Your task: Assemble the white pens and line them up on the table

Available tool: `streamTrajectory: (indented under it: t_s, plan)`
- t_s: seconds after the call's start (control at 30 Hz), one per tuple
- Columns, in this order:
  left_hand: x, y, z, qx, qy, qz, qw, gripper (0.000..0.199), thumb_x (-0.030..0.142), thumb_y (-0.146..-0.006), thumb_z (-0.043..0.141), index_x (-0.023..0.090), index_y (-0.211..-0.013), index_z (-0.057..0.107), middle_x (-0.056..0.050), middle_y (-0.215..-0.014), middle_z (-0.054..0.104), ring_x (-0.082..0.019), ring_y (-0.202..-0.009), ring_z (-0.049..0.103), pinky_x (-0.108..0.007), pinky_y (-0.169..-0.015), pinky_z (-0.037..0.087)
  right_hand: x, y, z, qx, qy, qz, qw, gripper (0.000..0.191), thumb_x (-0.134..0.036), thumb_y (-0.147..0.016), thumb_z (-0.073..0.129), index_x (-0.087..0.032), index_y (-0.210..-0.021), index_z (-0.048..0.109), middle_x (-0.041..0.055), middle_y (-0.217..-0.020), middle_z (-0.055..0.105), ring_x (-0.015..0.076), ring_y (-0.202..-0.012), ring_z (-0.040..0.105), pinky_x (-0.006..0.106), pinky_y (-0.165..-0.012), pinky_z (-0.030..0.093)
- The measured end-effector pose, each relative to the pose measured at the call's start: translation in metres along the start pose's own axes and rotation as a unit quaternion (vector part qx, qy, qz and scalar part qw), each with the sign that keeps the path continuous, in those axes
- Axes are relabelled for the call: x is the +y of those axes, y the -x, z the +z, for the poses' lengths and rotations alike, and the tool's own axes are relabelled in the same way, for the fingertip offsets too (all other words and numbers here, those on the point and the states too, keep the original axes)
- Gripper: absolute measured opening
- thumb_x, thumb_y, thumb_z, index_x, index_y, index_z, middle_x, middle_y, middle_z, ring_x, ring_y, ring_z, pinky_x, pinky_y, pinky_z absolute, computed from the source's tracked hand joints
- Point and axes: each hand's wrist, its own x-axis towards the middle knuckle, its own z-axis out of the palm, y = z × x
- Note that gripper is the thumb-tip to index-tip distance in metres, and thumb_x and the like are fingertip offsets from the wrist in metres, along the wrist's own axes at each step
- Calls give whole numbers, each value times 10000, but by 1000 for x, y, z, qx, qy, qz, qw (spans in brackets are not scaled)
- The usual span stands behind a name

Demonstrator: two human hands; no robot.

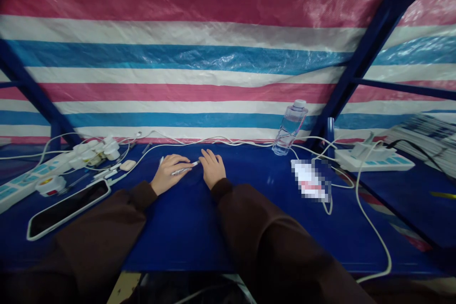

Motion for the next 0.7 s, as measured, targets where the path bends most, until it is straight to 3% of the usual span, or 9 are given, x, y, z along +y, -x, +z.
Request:
streamTrajectory:
  t_s: [0.23,0.33,0.53,0.7]
  plan:
    - [-3,4,2,45,-101,-77,991,161,255,-858,538,239,-782,679,6,-811,689,-149,-774,585,-377,-818,300,-3,0,-1,5,-20,11,1000,316,-59,-862,349,-132,-1083,562,116,-1168,601,220,-1189,426,347,-899,278]
    - [-6,6,3,24,-119,-79,989,173,247,-879,502,224,-837,668,-7,-835,689,-151,-775,586,-364,-795,308,-3,-1,-1,-9,-22,11,1000,307,-62,-865,349,-125,-1073,566,114,-1062,637,221,-1108,478,337,-860,294]
    - [-9,6,4,-38,-132,-74,988,188,251,-904,457,217,-950,636,-15,-885,689,-160,-819,591,-358,-801,320,-3,-1,-4,-22,-25,10,999,314,-53,-841,387,-123,-1084,573,111,-1039,628,225,-1070,472,342,-847,294]
    - [-11,7,7,-61,-129,-65,988,194,250,-914,439,225,-989,616,-9,-919,689,-162,-852,594,-358,-807,319,-1,-1,-7,-20,-52,15,998,298,-22,-818,394,-162,-950,621,78,-950,642,195,-965,505,321,-811,301]
